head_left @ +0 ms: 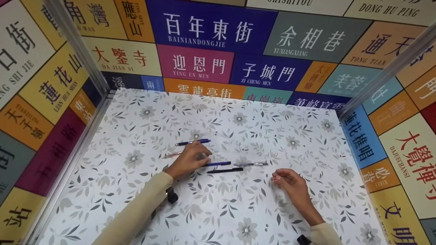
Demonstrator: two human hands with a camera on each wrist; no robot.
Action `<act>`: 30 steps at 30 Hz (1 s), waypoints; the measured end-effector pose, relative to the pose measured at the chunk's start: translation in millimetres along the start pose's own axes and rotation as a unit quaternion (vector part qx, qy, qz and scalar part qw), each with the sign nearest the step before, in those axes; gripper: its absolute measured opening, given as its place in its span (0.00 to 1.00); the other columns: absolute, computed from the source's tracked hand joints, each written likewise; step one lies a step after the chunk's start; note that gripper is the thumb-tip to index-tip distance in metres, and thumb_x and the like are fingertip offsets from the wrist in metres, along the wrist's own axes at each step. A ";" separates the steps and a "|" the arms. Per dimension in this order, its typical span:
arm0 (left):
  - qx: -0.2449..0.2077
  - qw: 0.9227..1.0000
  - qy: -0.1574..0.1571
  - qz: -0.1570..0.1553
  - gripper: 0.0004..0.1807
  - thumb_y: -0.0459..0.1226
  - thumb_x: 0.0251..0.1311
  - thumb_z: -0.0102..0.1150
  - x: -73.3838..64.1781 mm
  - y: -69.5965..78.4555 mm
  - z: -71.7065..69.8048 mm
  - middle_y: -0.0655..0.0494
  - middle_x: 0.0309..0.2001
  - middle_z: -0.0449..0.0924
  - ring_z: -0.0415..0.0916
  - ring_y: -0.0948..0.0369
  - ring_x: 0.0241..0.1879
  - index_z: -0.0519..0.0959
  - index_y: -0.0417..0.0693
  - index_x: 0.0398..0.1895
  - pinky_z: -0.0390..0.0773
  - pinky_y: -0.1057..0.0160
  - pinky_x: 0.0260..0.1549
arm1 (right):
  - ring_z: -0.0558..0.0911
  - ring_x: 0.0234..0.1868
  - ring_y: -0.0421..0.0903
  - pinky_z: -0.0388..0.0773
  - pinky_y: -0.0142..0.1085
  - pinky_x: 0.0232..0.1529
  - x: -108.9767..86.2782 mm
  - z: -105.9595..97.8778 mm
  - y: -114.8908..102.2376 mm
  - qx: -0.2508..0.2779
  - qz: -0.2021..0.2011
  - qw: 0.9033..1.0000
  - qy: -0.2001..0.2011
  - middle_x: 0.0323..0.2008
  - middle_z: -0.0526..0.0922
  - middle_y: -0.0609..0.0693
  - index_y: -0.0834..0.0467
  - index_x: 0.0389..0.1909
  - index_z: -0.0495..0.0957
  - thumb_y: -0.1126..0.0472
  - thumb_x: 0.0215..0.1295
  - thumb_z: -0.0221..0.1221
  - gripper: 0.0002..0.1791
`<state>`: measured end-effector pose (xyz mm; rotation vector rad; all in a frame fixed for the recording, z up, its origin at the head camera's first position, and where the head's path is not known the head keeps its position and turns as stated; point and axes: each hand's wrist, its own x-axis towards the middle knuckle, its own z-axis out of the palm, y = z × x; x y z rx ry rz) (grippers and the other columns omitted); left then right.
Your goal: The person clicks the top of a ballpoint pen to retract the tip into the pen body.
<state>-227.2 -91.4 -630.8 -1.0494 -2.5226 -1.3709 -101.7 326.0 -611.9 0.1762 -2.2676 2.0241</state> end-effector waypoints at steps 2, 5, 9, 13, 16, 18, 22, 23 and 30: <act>0.010 1.000 -0.002 0.000 0.09 0.32 0.65 0.77 -0.2 2.0 1.6 0.49 0.44 0.91 0.80 0.48 0.46 0.92 0.39 0.46 0.76 0.46 0.52 | 0.93 0.47 0.51 0.89 0.39 0.51 0.5 0.8 -1.7 0.001 0.000 1.000 0.001 0.51 0.82 0.82 0.79 0.58 0.79 0.76 0.76 0.63 0.14; 0.023 1.000 0.000 0.000 0.09 0.33 0.64 0.78 -0.4 4.1 4.4 0.52 0.43 0.90 0.79 0.51 0.46 0.92 0.41 0.45 0.74 0.47 0.52 | 0.93 0.47 0.50 0.89 0.39 0.51 1.3 2.0 -3.8 0.004 0.000 1.000 0.002 0.51 0.83 0.81 0.80 0.58 0.78 0.76 0.76 0.63 0.15; 0.020 1.000 -0.002 0.011 0.09 0.32 0.62 0.78 -0.4 4.7 9.8 0.51 0.42 0.91 0.80 0.51 0.45 0.92 0.40 0.44 0.77 0.49 0.49 | 0.92 0.48 0.50 0.89 0.40 0.51 2.1 3.7 -5.0 0.007 0.000 1.000 0.003 0.50 0.84 0.78 0.81 0.58 0.77 0.76 0.76 0.63 0.16; 0.017 1.000 -0.017 0.012 0.09 0.32 0.63 0.78 -2.6 4.6 15.4 0.50 0.42 0.91 0.80 0.51 0.45 0.92 0.40 0.45 0.78 0.51 0.48 | 0.92 0.48 0.50 0.89 0.39 0.51 2.1 5.7 -4.9 0.013 -0.004 1.000 0.007 0.50 0.84 0.78 0.80 0.58 0.78 0.77 0.75 0.63 0.15; 0.027 0.999 -0.026 0.017 0.08 0.33 0.64 0.77 -5.0 4.0 19.1 0.50 0.42 0.91 0.80 0.52 0.47 0.92 0.41 0.44 0.77 0.49 0.51 | 0.92 0.48 0.49 0.89 0.39 0.51 2.0 7.3 -4.8 0.013 -0.011 1.000 0.007 0.50 0.83 0.81 0.78 0.57 0.79 0.78 0.75 0.63 0.14; 0.035 0.999 -0.029 0.024 0.08 0.34 0.63 0.77 -6.5 3.8 21.1 0.50 0.42 0.91 0.80 0.51 0.48 0.92 0.42 0.44 0.76 0.48 0.53 | 0.92 0.48 0.49 0.89 0.38 0.51 1.9 8.0 -4.8 0.011 -0.015 1.000 0.008 0.49 0.83 0.82 0.77 0.57 0.80 0.78 0.74 0.63 0.13; 0.044 0.998 -0.025 0.041 0.07 0.35 0.64 0.76 -8.9 2.8 24.3 0.53 0.42 0.91 0.80 0.51 0.49 0.92 0.43 0.42 0.74 0.46 0.53 | 0.92 0.48 0.49 0.89 0.39 0.51 1.9 9.0 -5.4 0.009 -0.020 1.000 0.008 0.49 0.84 0.79 0.80 0.57 0.78 0.78 0.74 0.63 0.14; 0.041 0.998 -0.023 0.045 0.06 0.35 0.64 0.76 -9.3 2.7 24.9 0.53 0.42 0.91 0.80 0.51 0.49 0.92 0.44 0.42 0.75 0.46 0.53 | 0.92 0.48 0.49 0.89 0.39 0.51 1.9 9.1 -5.6 0.008 -0.020 1.000 0.009 0.49 0.85 0.78 0.81 0.57 0.78 0.78 0.74 0.64 0.15; 0.032 0.998 -0.018 0.058 0.06 0.35 0.65 0.76 -10.0 0.0 29.8 0.55 0.43 0.92 0.81 0.52 0.48 0.93 0.45 0.43 0.76 0.50 0.52 | 0.92 0.48 0.48 0.88 0.38 0.51 2.4 10.3 -7.4 0.003 -0.027 1.000 0.011 0.49 0.85 0.77 0.82 0.57 0.77 0.78 0.74 0.64 0.15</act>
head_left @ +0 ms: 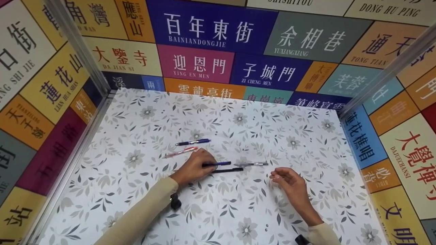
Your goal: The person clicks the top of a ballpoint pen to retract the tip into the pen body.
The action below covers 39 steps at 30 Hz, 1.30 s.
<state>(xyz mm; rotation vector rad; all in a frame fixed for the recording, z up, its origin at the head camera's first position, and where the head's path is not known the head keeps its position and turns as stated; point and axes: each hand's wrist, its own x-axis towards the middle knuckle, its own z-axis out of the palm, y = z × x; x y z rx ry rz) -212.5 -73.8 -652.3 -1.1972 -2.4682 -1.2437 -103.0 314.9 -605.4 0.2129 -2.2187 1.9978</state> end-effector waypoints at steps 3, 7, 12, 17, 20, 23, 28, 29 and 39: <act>0.001 1.000 -0.003 -0.004 0.06 0.35 0.65 0.76 0.1 0.2 0.5 0.56 0.43 0.91 0.80 0.52 0.49 0.93 0.46 0.43 0.76 0.50 0.52 | 0.92 0.48 0.48 0.88 0.38 0.51 0.2 0.8 -0.8 -0.003 0.003 1.000 0.000 0.49 0.85 0.77 0.80 0.57 0.78 0.78 0.74 0.64 0.14; 0.011 1.000 -0.015 -0.014 0.06 0.36 0.66 0.75 -0.3 1.1 0.5 0.55 0.45 0.91 0.80 0.52 0.51 0.93 0.47 0.44 0.75 0.48 0.54 | 0.92 0.48 0.48 0.88 0.38 0.52 -0.1 2.0 -1.7 -0.006 0.007 1.000 0.002 0.49 0.86 0.76 0.77 0.56 0.80 0.78 0.74 0.64 0.13; 0.022 0.999 -0.021 -0.028 0.07 0.37 0.68 0.74 -1.7 1.5 1.3 0.55 0.46 0.90 0.79 0.53 0.52 0.93 0.48 0.46 0.74 0.47 0.56 | 0.92 0.49 0.48 0.88 0.38 0.52 -1.1 2.0 -2.1 -0.005 -0.001 1.000 -0.005 0.50 0.85 0.76 0.74 0.57 0.81 0.78 0.74 0.64 0.13; 0.030 0.999 -0.008 -0.016 0.06 0.38 0.69 0.74 -2.1 0.9 3.2 0.56 0.45 0.90 0.79 0.53 0.52 0.93 0.49 0.45 0.75 0.48 0.55 | 0.92 0.49 0.49 0.88 0.37 0.53 -2.0 0.2 -1.3 -0.009 -0.015 1.000 -0.014 0.50 0.85 0.76 0.73 0.58 0.81 0.77 0.75 0.63 0.13; 0.033 0.999 -0.001 -0.014 0.07 0.38 0.68 0.75 -1.9 0.4 3.8 0.56 0.45 0.90 0.79 0.54 0.52 0.93 0.49 0.45 0.75 0.49 0.56 | 0.92 0.49 0.49 0.88 0.37 0.52 -2.0 0.4 -1.0 -0.004 -0.009 1.000 -0.011 0.50 0.85 0.76 0.74 0.57 0.81 0.77 0.75 0.64 0.13; 0.038 0.999 0.003 -0.018 0.07 0.38 0.67 0.75 -2.1 0.0 4.2 0.55 0.45 0.89 0.79 0.54 0.53 0.93 0.49 0.46 0.75 0.49 0.56 | 0.92 0.49 0.48 0.88 0.37 0.52 -2.2 0.8 -1.1 -0.001 -0.001 1.000 -0.010 0.50 0.85 0.76 0.77 0.58 0.79 0.77 0.75 0.64 0.14; 0.047 0.998 0.001 -0.035 0.08 0.39 0.66 0.75 -3.6 -1.5 4.9 0.56 0.47 0.88 0.79 0.54 0.54 0.92 0.49 0.46 0.74 0.48 0.58 | 0.92 0.48 0.49 0.88 0.38 0.52 -1.8 2.0 -1.5 0.004 0.002 1.000 -0.007 0.49 0.85 0.77 0.79 0.57 0.79 0.78 0.74 0.63 0.14; 0.050 0.998 0.000 -0.038 0.09 0.40 0.66 0.75 -3.9 -2.1 5.0 0.56 0.47 0.88 0.79 0.54 0.54 0.91 0.49 0.46 0.74 0.48 0.58 | 0.92 0.48 0.49 0.88 0.38 0.52 -1.6 2.3 -1.5 0.003 0.003 1.000 -0.006 0.49 0.85 0.77 0.78 0.57 0.79 0.78 0.74 0.64 0.14; 0.088 0.996 -0.010 -0.033 0.06 0.38 0.66 0.75 -5.8 -6.2 3.3 0.56 0.46 0.88 0.79 0.54 0.52 0.91 0.49 0.44 0.76 0.48 0.57 | 0.92 0.50 0.53 0.87 0.36 0.54 0.2 5.3 0.4 -0.015 0.021 1.000 -0.007 0.50 0.84 0.77 0.80 0.58 0.77 0.75 0.76 0.63 0.15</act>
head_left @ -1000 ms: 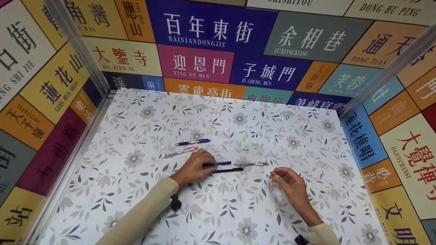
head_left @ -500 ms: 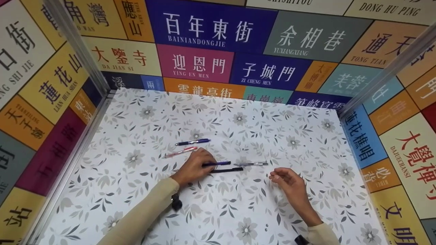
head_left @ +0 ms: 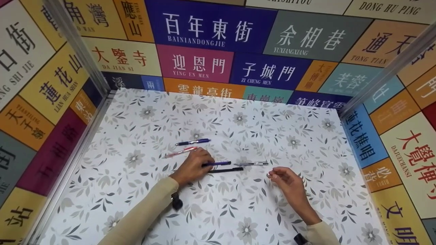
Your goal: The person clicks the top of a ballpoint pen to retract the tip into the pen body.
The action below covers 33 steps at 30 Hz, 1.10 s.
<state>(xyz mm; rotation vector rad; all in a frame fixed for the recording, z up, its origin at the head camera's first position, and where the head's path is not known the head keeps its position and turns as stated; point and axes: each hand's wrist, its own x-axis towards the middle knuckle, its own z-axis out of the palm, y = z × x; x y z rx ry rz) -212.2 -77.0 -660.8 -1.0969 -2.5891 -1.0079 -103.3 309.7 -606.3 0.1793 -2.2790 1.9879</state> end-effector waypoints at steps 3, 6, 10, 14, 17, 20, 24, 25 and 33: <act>0.004 1.000 -0.005 -0.006 0.05 0.38 0.67 0.74 0.2 1.6 -1.6 0.56 0.46 0.87 0.78 0.55 0.52 0.92 0.49 0.44 0.74 0.47 0.57 | 0.92 0.51 0.53 0.87 0.36 0.55 -0.4 -0.3 0.3 -0.014 -0.004 1.000 -0.004 0.51 0.85 0.74 0.79 0.59 0.78 0.74 0.77 0.64 0.16; 0.014 1.000 -0.010 -0.002 0.05 0.37 0.68 0.74 0.4 3.3 -3.2 0.56 0.45 0.86 0.77 0.54 0.51 0.92 0.49 0.43 0.74 0.47 0.56 | 0.92 0.51 0.53 0.87 0.35 0.55 -1.3 -1.2 0.9 -0.025 -0.006 1.000 -0.008 0.51 0.86 0.72 0.78 0.59 0.78 0.74 0.77 0.64 0.15; 0.040 0.999 -0.019 0.011 0.05 0.39 0.69 0.74 1.0 3.3 -5.6 0.56 0.45 0.85 0.76 0.54 0.50 0.91 0.50 0.44 0.73 0.46 0.56 | 0.91 0.51 0.53 0.87 0.35 0.55 -1.8 -2.2 1.3 -0.024 -0.008 1.000 -0.011 0.51 0.86 0.71 0.77 0.60 0.78 0.75 0.77 0.64 0.16; 0.055 0.998 -0.022 0.018 0.05 0.40 0.70 0.73 1.5 0.5 -7.6 0.58 0.45 0.84 0.75 0.55 0.50 0.91 0.52 0.44 0.71 0.47 0.55 | 0.92 0.51 0.52 0.87 0.36 0.55 -1.4 -2.0 1.0 -0.022 -0.009 1.000 -0.011 0.51 0.86 0.70 0.78 0.60 0.78 0.75 0.76 0.64 0.16; 0.051 0.998 -0.024 0.018 0.04 0.41 0.71 0.73 0.2 -3.0 -7.7 0.58 0.46 0.84 0.75 0.55 0.51 0.91 0.53 0.44 0.71 0.47 0.55 | 0.92 0.51 0.52 0.87 0.36 0.55 -1.7 -1.4 0.5 -0.023 -0.007 1.000 -0.009 0.51 0.86 0.71 0.78 0.59 0.78 0.74 0.77 0.64 0.16; 0.042 0.999 -0.024 0.012 0.05 0.42 0.72 0.73 -1.7 -6.8 -6.9 0.59 0.47 0.84 0.76 0.56 0.52 0.91 0.54 0.44 0.71 0.47 0.57 | 0.92 0.51 0.53 0.87 0.36 0.55 -2.3 -0.9 -0.1 -0.027 -0.007 1.000 -0.006 0.51 0.86 0.71 0.77 0.59 0.79 0.74 0.77 0.64 0.15; 0.035 0.999 -0.018 0.011 0.06 0.44 0.71 0.73 -3.8 -11.0 -5.3 0.60 0.48 0.84 0.76 0.57 0.53 0.91 0.54 0.44 0.71 0.47 0.58 | 0.92 0.51 0.54 0.87 0.36 0.54 -3.4 -0.8 -0.1 -0.031 -0.012 0.999 -0.006 0.50 0.86 0.71 0.73 0.58 0.81 0.74 0.77 0.64 0.13; 0.034 0.999 -0.017 0.012 0.07 0.44 0.72 0.72 -4.0 -11.7 -5.1 0.60 0.48 0.84 0.76 0.57 0.53 0.91 0.54 0.44 0.71 0.47 0.59 | 0.92 0.51 0.54 0.87 0.36 0.54 -3.5 -0.8 -0.1 -0.031 -0.015 0.999 -0.007 0.50 0.86 0.71 0.71 0.58 0.82 0.74 0.77 0.64 0.13; 0.042 0.999 -0.012 0.015 0.05 0.42 0.73 0.71 -2.9 -11.0 -4.7 0.61 0.43 0.86 0.78 0.58 0.51 0.93 0.54 0.43 0.70 0.50 0.59 | 0.91 0.51 0.55 0.87 0.36 0.55 -4.1 -1.3 -0.6 -0.021 -0.020 1.000 -0.010 0.51 0.84 0.76 0.70 0.58 0.82 0.74 0.77 0.64 0.12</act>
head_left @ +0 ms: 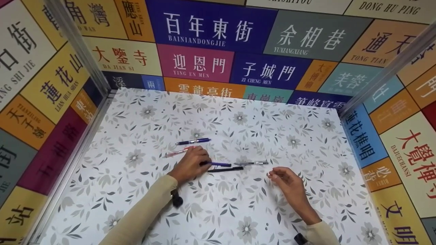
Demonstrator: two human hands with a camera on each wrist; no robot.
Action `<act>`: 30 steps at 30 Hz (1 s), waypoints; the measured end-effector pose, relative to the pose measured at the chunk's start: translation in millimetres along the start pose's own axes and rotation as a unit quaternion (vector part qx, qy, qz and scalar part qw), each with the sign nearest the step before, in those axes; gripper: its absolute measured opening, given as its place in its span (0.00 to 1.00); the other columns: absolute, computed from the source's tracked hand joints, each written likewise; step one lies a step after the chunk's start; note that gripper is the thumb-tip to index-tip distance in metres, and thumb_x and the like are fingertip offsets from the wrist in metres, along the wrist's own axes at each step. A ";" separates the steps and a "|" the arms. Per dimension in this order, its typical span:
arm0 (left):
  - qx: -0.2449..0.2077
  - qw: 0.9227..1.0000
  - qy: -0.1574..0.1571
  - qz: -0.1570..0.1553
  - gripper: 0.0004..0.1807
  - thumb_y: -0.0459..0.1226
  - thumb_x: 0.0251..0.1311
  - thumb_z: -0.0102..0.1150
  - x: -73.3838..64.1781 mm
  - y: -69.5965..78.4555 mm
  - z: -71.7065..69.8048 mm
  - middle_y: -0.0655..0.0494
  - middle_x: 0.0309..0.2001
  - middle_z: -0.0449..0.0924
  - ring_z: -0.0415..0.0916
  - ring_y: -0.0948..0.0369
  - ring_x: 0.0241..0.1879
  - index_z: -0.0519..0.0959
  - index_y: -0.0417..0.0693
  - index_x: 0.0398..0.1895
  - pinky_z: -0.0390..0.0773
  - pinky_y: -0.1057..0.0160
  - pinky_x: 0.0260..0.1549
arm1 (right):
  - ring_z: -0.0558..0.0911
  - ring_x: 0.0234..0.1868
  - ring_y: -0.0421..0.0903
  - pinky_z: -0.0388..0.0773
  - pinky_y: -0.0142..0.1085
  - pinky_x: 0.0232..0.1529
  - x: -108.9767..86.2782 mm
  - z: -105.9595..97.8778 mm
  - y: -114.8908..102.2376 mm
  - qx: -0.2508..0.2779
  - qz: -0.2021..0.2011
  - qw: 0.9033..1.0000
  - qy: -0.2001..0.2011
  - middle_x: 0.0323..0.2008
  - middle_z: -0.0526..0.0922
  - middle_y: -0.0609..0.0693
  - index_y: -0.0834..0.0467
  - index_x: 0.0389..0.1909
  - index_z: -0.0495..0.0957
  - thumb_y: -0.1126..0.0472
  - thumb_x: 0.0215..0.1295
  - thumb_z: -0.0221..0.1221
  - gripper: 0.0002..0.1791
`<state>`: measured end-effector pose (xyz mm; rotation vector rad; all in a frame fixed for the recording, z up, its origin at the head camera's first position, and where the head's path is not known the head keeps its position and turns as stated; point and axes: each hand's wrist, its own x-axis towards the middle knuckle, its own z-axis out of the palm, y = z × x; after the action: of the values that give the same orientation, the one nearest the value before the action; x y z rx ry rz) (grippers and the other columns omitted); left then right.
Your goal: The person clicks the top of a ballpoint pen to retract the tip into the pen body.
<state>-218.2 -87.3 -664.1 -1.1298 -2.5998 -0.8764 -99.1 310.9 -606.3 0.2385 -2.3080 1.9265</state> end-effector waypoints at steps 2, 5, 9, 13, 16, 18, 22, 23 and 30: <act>-0.003 1.000 -0.003 -0.011 0.05 0.42 0.73 0.71 -0.1 1.5 -1.2 0.62 0.42 0.87 0.78 0.58 0.50 0.93 0.53 0.43 0.70 0.50 0.59 | 0.91 0.52 0.55 0.86 0.36 0.56 0.0 0.3 -0.2 0.006 0.008 1.000 0.001 0.52 0.84 0.76 0.70 0.58 0.82 0.73 0.77 0.64 0.13; -0.008 1.000 -0.005 -0.028 0.05 0.42 0.73 0.71 0.2 4.2 -3.3 0.63 0.41 0.87 0.77 0.59 0.49 0.93 0.53 0.43 0.70 0.51 0.60 | 0.91 0.52 0.53 0.86 0.36 0.56 0.2 0.7 -0.6 0.010 0.015 1.000 0.004 0.52 0.84 0.76 0.71 0.58 0.81 0.74 0.77 0.64 0.13; -0.018 0.999 0.006 -0.033 0.05 0.41 0.71 0.73 1.6 9.1 -6.1 0.61 0.39 0.88 0.78 0.58 0.47 0.94 0.52 0.41 0.71 0.51 0.57 | 0.92 0.50 0.49 0.87 0.35 0.54 1.7 1.4 -1.3 0.010 0.015 1.000 0.010 0.50 0.85 0.74 0.73 0.57 0.81 0.75 0.76 0.64 0.13; -0.032 0.999 0.025 -0.028 0.03 0.38 0.68 0.76 3.8 16.0 -8.1 0.59 0.37 0.90 0.78 0.57 0.44 0.94 0.49 0.40 0.72 0.49 0.53 | 0.92 0.50 0.50 0.88 0.36 0.53 3.0 1.9 -1.3 0.022 0.025 0.999 0.009 0.50 0.86 0.74 0.78 0.58 0.78 0.75 0.76 0.64 0.15; -0.035 0.998 0.043 -0.016 0.02 0.36 0.64 0.78 5.5 21.4 -8.4 0.58 0.36 0.90 0.79 0.56 0.43 0.93 0.47 0.38 0.73 0.49 0.51 | 0.92 0.50 0.51 0.88 0.37 0.52 3.5 2.6 -1.7 0.032 0.032 0.999 0.008 0.50 0.85 0.75 0.79 0.59 0.78 0.76 0.76 0.63 0.15; -0.039 0.998 0.053 -0.007 0.02 0.34 0.63 0.78 6.6 25.6 -8.8 0.57 0.36 0.90 0.79 0.55 0.43 0.93 0.47 0.38 0.74 0.49 0.50 | 0.92 0.50 0.51 0.88 0.37 0.52 3.7 3.9 -2.9 0.035 0.032 0.999 0.007 0.51 0.85 0.76 0.77 0.59 0.79 0.76 0.76 0.63 0.14; -0.051 0.996 0.072 0.005 0.03 0.34 0.64 0.78 9.1 34.8 -9.8 0.56 0.36 0.91 0.79 0.54 0.42 0.93 0.47 0.38 0.74 0.48 0.49 | 0.92 0.50 0.51 0.88 0.38 0.53 4.4 7.4 -5.2 0.040 0.022 0.999 0.002 0.51 0.84 0.79 0.75 0.58 0.80 0.75 0.76 0.64 0.13; -0.055 0.996 0.077 0.006 0.02 0.34 0.64 0.78 9.5 37.1 -9.7 0.56 0.36 0.91 0.79 0.55 0.42 0.93 0.47 0.38 0.74 0.48 0.48 | 0.92 0.49 0.51 0.88 0.38 0.53 4.7 8.4 -5.6 0.041 0.018 0.999 0.000 0.51 0.83 0.80 0.76 0.58 0.80 0.76 0.76 0.64 0.14; -0.112 0.990 0.085 -0.021 0.03 0.36 0.69 0.75 11.6 53.5 -11.6 0.58 0.35 0.90 0.78 0.57 0.41 0.94 0.48 0.41 0.73 0.50 0.47 | 0.92 0.49 0.50 0.88 0.38 0.53 5.9 12.0 -7.4 0.046 -0.013 0.999 -0.012 0.49 0.83 0.81 0.76 0.57 0.80 0.76 0.76 0.63 0.13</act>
<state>-188.8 -58.1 -626.4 -1.0032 -2.4425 -1.2412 -103.3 297.6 -600.1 0.3009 -2.2208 2.0308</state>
